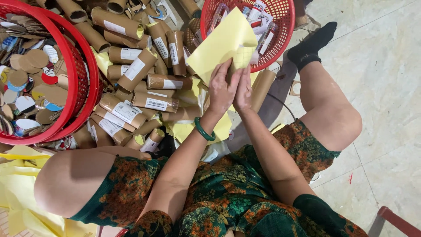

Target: The recorder is sitting on the floor assembling and labeling cardboard tubes for packaging.

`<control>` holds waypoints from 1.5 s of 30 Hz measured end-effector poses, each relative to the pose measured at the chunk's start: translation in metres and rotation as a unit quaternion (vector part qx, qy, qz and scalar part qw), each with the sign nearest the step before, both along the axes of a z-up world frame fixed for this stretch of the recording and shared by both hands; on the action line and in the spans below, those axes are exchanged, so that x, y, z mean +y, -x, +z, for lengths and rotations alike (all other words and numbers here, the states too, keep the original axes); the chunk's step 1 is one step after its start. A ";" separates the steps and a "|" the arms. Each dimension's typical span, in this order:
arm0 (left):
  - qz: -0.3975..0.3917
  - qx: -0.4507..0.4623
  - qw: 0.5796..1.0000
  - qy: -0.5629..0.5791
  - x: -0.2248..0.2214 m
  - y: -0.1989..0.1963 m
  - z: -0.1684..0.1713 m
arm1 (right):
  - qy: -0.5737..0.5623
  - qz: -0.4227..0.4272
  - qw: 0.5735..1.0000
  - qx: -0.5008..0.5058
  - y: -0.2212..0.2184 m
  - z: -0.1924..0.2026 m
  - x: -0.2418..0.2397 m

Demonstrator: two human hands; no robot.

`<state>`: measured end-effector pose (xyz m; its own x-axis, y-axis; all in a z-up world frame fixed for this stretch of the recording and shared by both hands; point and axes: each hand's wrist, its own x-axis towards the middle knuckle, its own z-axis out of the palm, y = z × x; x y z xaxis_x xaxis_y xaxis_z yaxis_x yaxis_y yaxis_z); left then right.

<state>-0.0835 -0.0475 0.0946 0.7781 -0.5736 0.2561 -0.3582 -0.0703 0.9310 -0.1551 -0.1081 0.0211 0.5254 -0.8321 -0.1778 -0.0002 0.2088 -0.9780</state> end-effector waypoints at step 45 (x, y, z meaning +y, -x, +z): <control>-0.068 0.063 0.994 -0.064 -0.010 -0.014 -0.072 | -0.266 0.009 0.948 -0.174 -0.005 -0.001 -0.003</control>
<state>-0.0690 -0.0578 0.0225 0.7119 -0.6979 0.0788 -0.2533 -0.1505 0.9556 -0.1498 -0.1114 0.0202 0.6421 -0.6639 -0.3834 0.2942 0.6752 -0.6764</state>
